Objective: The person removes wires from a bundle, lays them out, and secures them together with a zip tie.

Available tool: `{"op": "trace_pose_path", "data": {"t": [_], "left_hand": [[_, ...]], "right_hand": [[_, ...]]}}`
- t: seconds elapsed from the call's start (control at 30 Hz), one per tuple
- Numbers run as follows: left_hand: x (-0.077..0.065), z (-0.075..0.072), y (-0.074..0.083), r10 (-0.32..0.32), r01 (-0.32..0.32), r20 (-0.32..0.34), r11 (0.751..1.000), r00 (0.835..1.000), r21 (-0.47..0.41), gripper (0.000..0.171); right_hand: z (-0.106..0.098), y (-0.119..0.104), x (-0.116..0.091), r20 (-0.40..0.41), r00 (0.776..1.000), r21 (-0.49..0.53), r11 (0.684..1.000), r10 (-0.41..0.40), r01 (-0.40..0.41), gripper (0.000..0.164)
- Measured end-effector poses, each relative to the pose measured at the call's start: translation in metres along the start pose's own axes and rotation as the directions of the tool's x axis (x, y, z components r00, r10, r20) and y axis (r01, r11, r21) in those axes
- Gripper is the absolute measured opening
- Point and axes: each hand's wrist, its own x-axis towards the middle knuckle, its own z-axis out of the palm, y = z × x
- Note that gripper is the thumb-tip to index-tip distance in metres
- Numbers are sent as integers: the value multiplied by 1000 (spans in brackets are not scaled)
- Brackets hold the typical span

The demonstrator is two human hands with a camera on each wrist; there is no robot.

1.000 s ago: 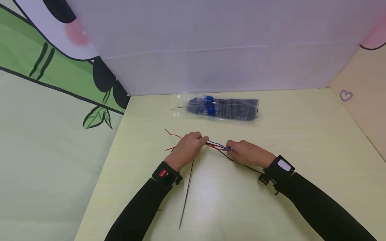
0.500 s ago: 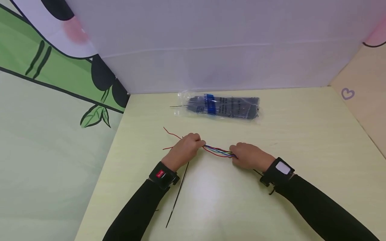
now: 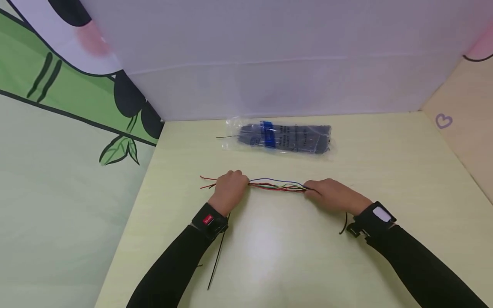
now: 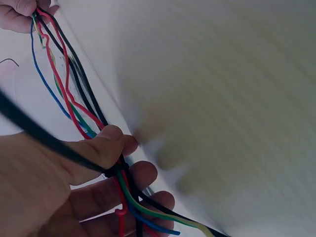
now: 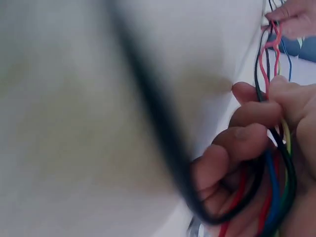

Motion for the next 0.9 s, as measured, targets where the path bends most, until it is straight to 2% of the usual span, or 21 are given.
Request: {"op": "trace_pose_path", "data": {"t": [0.1,0.2,0.3,0.4,0.53,0.63,0.77,0.9], "left_hand": [[3,-1,-1,16,-16,-6,1000,1000,-25,24],[8,-3,-2,35,-35,-1,998,999,-57,23],[14,-4,-4,66,-66,5,995,998,-73,20],[18,-5,-4,118,-117,-2,987,993,-112,9],[20,-7,0,161,-159,-5,973,987,-166,17],[22,-7,3,138,-138,-7,980,990,-145,16],[25,-6,6,58,-59,-8,993,998,-106,5],[29,-4,7,-5,5,6,994,1000,-110,16]], "right_hand": [[-5,7,-4,-49,998,-34,999,-39,37,19],[-5,13,-5,-112,993,-105,994,-32,20,24],[-4,17,-3,-191,981,-197,980,-35,-3,21],[-5,24,1,-256,963,-306,952,-84,2,11],[-13,32,8,-269,959,-386,922,-90,-22,6],[-16,34,12,-255,965,-411,910,-60,-52,3],[-15,34,18,-257,963,-445,894,-84,-41,4],[-11,34,25,-280,951,-485,874,-133,-21,4]]}}
